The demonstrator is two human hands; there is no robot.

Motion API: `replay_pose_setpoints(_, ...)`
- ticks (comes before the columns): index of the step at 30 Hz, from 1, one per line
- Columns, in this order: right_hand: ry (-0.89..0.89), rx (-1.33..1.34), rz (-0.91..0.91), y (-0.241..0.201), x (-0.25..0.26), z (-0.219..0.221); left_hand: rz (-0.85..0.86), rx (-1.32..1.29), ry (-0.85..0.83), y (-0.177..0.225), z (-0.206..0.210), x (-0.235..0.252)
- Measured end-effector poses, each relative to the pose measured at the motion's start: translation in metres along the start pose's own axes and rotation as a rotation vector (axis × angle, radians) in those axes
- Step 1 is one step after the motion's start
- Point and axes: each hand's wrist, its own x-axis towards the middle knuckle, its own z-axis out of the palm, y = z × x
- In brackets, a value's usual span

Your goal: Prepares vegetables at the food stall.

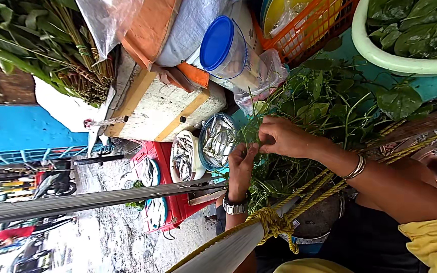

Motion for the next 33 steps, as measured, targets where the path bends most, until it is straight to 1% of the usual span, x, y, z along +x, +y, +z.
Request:
replay_pose_setpoints(4, 0.058, -0.138, -0.158, 0.004, -0.004, 0.007, -0.008, 0.026, -0.052, 0.002, -0.004, 0.002)
replay_pose_setpoints(7, 0.007, -0.198, -0.154, -0.001, -0.006, 0.010, -0.006, 0.070, -0.070, 0.002, -0.008, -0.002)
replay_pose_setpoints(9, 0.046, -0.276, -0.202, 0.002, -0.004, 0.008, 0.022, 0.071, -0.061, 0.006, -0.003, 0.006)
replay_pose_setpoints(13, 0.106, -0.419, -0.292, 0.004, -0.007, 0.016, 0.002, 0.040, -0.062, 0.006, -0.003, 0.004)
replay_pose_setpoints(19, 0.111, -0.468, -0.303, 0.005, -0.009, 0.019, -0.009, 0.050, -0.121, 0.003, -0.006, 0.004)
replay_pose_setpoints(22, 0.052, -0.338, -0.252, 0.003, -0.009, 0.014, -0.001, 0.084, -0.142, 0.003, -0.008, 0.006)
replay_pose_setpoints(25, -0.045, -0.077, -0.135, 0.003, -0.005, 0.004, 0.019, 0.145, -0.173, 0.003, -0.012, 0.007)
replay_pose_setpoints(27, -0.051, 0.133, -0.067, 0.006, -0.002, -0.006, 0.025, 0.159, -0.161, 0.000, -0.017, 0.008)
replay_pose_setpoints(30, -0.016, 0.462, 0.074, 0.004, -0.003, -0.022, 0.043, 0.143, -0.102, -0.004, -0.027, 0.008)
replay_pose_setpoints(33, 0.013, 0.734, 0.206, -0.001, -0.004, -0.024, 0.074, 0.146, -0.043, -0.003, -0.037, 0.005)
